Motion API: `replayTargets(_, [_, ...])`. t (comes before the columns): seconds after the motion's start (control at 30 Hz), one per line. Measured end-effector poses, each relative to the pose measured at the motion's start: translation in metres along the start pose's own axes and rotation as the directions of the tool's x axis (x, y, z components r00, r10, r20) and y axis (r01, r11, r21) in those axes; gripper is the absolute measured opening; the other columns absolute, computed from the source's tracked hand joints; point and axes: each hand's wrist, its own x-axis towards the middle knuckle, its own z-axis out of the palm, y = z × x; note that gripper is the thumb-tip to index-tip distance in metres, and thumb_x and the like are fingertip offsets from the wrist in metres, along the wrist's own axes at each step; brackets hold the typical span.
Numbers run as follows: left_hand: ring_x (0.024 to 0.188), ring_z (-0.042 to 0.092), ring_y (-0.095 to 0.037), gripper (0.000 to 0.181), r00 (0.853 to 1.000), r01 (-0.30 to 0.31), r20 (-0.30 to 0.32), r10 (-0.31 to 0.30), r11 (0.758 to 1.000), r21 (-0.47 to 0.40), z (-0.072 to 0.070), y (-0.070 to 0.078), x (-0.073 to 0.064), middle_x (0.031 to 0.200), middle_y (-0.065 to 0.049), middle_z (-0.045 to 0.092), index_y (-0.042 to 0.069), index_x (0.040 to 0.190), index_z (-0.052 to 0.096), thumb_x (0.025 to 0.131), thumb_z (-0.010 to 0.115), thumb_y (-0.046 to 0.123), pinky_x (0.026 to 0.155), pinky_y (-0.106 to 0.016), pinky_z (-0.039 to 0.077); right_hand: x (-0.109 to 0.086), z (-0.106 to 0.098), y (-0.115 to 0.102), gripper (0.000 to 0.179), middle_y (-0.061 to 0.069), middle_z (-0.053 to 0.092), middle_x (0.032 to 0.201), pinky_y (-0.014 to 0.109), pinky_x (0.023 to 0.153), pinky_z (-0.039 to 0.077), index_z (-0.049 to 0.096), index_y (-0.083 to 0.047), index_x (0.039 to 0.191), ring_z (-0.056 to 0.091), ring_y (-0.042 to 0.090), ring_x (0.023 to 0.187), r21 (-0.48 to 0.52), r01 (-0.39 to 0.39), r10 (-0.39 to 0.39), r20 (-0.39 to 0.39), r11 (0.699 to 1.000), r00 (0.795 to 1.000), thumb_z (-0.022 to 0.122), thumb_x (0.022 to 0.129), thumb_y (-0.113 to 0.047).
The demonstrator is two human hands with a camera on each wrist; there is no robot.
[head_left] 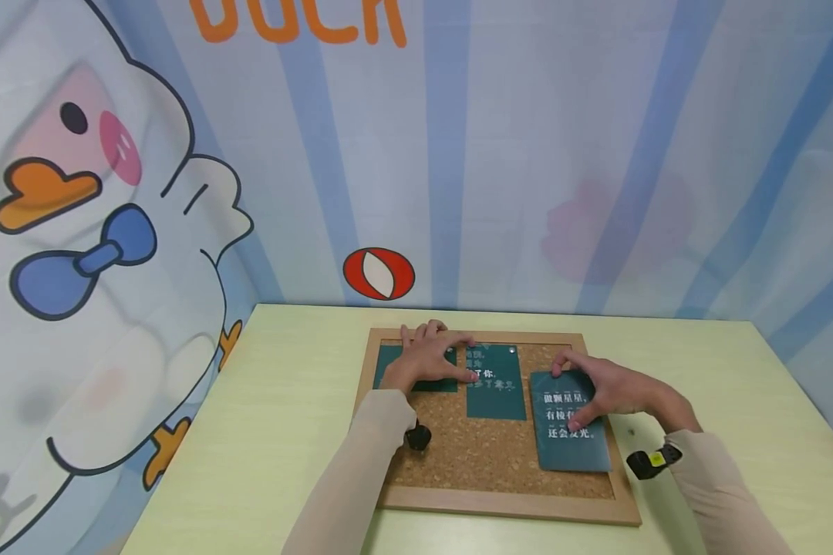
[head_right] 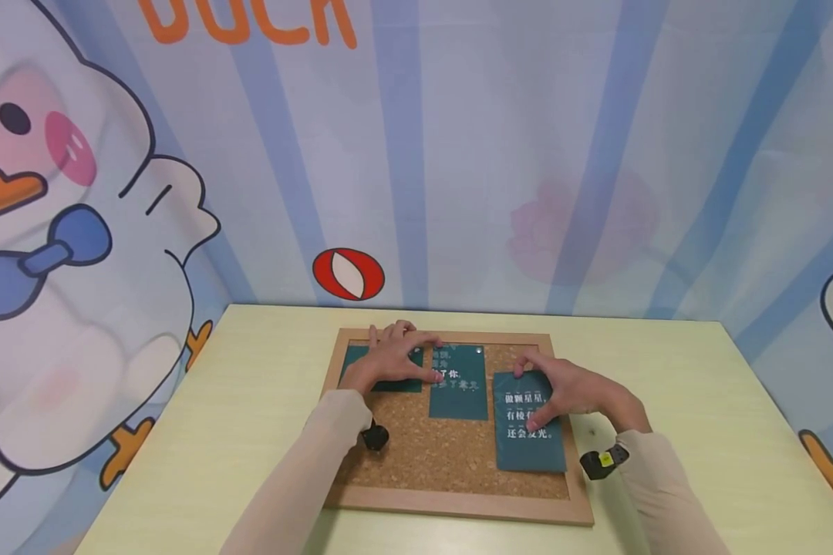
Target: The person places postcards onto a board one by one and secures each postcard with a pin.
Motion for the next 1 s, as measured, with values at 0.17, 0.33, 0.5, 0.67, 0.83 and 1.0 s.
replayTargets(0.17, [0.143, 0.029, -0.035, 0.065, 1.000, 0.004, 0.001, -0.004, 1.000, -0.009, 0.001, 0.000, 0.001, 0.152, -0.011, 0.037, 0.042, 0.145, 0.057, 0.086, 0.078, 0.061, 0.115, -0.071, -0.009, 0.001, 0.007, 0.004, 0.072, 0.011, 0.057, 0.126, 0.049, 0.092, 0.045, 0.050, -0.010, 0.126, 0.056, 0.028, 0.107, -0.074, 0.035, -0.036, -0.015, 0.997, 0.999, 0.096, 0.075, -0.031])
replayTargets(0.33, [0.143, 0.030, -0.035, 0.065, 1.000, -0.002, -0.001, 0.002, 1.000, -0.008, 0.001, 0.000, 0.000, 0.152, -0.010, 0.037, 0.042, 0.144, 0.057, 0.086, 0.078, 0.061, 0.115, -0.072, -0.009, 0.001, 0.014, 0.007, 0.073, 0.010, 0.056, 0.127, 0.057, 0.097, 0.043, 0.053, -0.008, 0.125, 0.054, 0.032, 0.116, -0.123, 0.072, -0.076, -0.026, 0.990, 0.997, 0.096, 0.073, -0.036])
replayTargets(0.5, [0.143, 0.028, -0.035, 0.066, 1.000, 0.000, 0.004, 0.000, 1.000, -0.013, 0.001, -0.001, 0.001, 0.154, -0.010, 0.036, 0.042, 0.145, 0.057, 0.086, 0.078, 0.061, 0.115, -0.071, -0.010, 0.001, 0.018, 0.007, 0.072, 0.008, 0.055, 0.125, 0.057, 0.098, 0.043, 0.055, -0.007, 0.124, 0.053, 0.033, 0.117, -0.155, 0.103, -0.109, -0.033, 0.983, 0.993, 0.095, 0.074, -0.039])
replayTargets(0.67, [0.143, 0.029, -0.035, 0.066, 1.000, -0.006, 0.002, 0.006, 1.000, -0.018, -0.001, 0.000, -0.001, 0.154, -0.011, 0.036, 0.041, 0.145, 0.057, 0.086, 0.079, 0.060, 0.115, -0.072, -0.011, 0.000, 0.019, 0.004, 0.070, 0.009, 0.054, 0.129, 0.058, 0.096, 0.043, 0.058, -0.009, 0.126, 0.051, 0.033, 0.115, -0.181, 0.104, -0.113, -0.040, 0.978, 0.993, 0.095, 0.074, -0.039])
replayTargets(0.83, [0.143, 0.029, -0.034, 0.066, 1.000, -0.009, 0.004, 0.009, 1.000, -0.011, -0.002, 0.001, -0.003, 0.154, -0.010, 0.037, 0.041, 0.145, 0.057, 0.086, 0.078, 0.062, 0.115, -0.072, -0.009, -0.002, 0.021, 0.003, 0.068, 0.010, 0.050, 0.131, 0.055, 0.095, 0.044, 0.060, -0.011, 0.127, 0.048, 0.032, 0.114, -0.179, 0.077, -0.085, -0.039, 0.981, 0.996, 0.095, 0.075, -0.038])
replayTargets(1.0, [0.143, 0.029, -0.034, 0.066, 1.000, -0.007, 0.002, 0.007, 1.000, -0.008, -0.002, 0.001, -0.003, 0.153, -0.010, 0.037, 0.042, 0.145, 0.057, 0.086, 0.078, 0.062, 0.115, -0.072, -0.009, -0.003, 0.022, 0.003, 0.068, 0.011, 0.048, 0.130, 0.052, 0.093, 0.044, 0.060, -0.011, 0.128, 0.046, 0.031, 0.111, -0.158, 0.080, -0.087, -0.037, 0.984, 0.996, 0.095, 0.075, -0.036])
